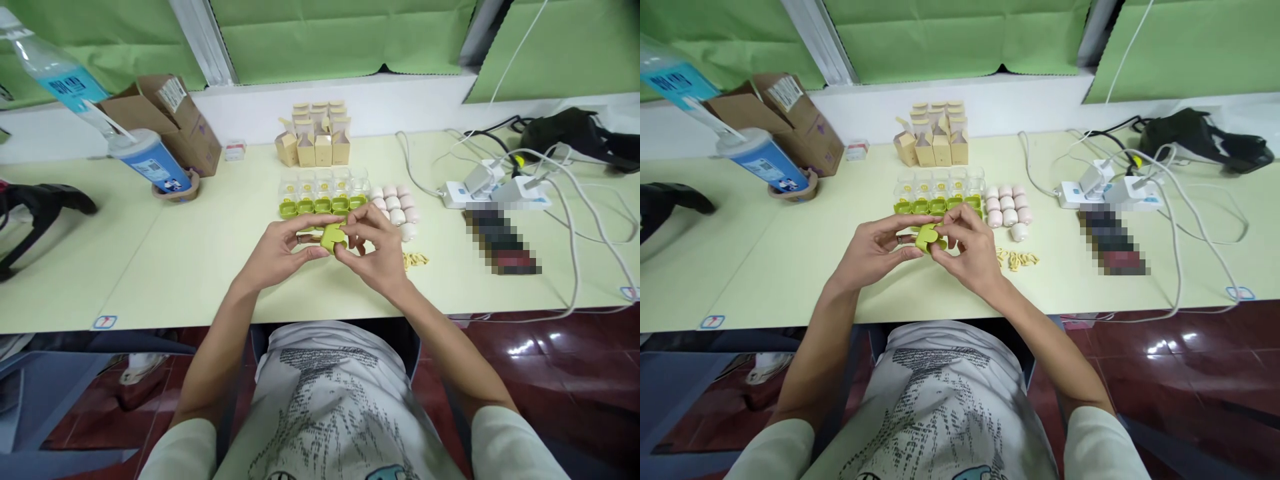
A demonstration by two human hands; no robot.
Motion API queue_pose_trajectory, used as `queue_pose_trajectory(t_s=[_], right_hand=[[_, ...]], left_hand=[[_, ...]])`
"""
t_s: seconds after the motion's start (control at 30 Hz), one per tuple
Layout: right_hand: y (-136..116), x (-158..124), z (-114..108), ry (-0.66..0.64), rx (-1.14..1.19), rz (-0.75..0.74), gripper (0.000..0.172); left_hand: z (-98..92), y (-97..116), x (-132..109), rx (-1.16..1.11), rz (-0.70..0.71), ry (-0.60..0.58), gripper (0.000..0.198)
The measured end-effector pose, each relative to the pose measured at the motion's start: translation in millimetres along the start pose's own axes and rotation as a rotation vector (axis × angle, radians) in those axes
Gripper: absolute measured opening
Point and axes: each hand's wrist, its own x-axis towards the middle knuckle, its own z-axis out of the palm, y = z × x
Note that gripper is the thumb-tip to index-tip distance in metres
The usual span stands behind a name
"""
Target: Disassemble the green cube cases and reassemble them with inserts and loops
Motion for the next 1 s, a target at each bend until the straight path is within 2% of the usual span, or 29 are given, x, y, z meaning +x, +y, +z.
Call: queue_pose_trajectory(t_s=[0.13, 0.27, 0.37, 0.53, 0.6, 0.7, 0.77, 0.83, 0.9, 1.0], right_hand=[[4.6, 0.6, -1.9, -0.065, -0.034, -0.038, 0.012], [6.5, 2.5, -8.8, -0.104, -0.088, -0.113, 0.012], [4.5, 6.9, -22.3, -0.108, -0.118, -0.106, 0.01], [-1.0, 15.5, -45.5, -0.073, -0.105, -0.019, 0.007], [-0.2, 14.0, -42.7, -0.112, -0.105, -0.015, 0.008], [5.6, 6.8, -25.6, -0.194, -0.164, -0.057, 0.01], [9.1, 3.1, -14.6, -0.203, -0.195, -0.101, 0.003], [8.7, 3.1, -11.2, -0.187, -0.185, -0.135, 0.005], [4.3, 6.7, -18.9, -0.149, -0.149, -0.123, 0.006], [-2.9, 11.2, -49.2, -0.075, -0.155, -0.063, 0.009]], left_hand=[[2.6, -2.2, 0.3, 0.145, 0.005, -0.013, 0.064], [4.6, -2.0, 0.7, 0.178, 0.022, -0.007, 0.055], [-2.1, 0.9, -1.7, 0.184, 0.013, 0.01, 0.056], [-19.7, 5.1, -6.4, 0.317, -0.017, 0.068, 0.055], [-19.3, 4.5, -6.3, 0.282, -0.02, 0.081, 0.06], [-9.0, 3.8, -4.8, 0.223, -0.024, 0.062, 0.065], [-1.8, 4.9, -3.9, 0.217, -0.026, 0.018, 0.063], [-0.5, 6.5, -3.6, 0.269, -0.009, -0.01, 0.056], [-8.4, 5.9, -4.8, 0.392, 0.016, 0.016, 0.047], [-36.1, -6.6, -10.9, 0.516, -0.044, 0.151, 0.041]])
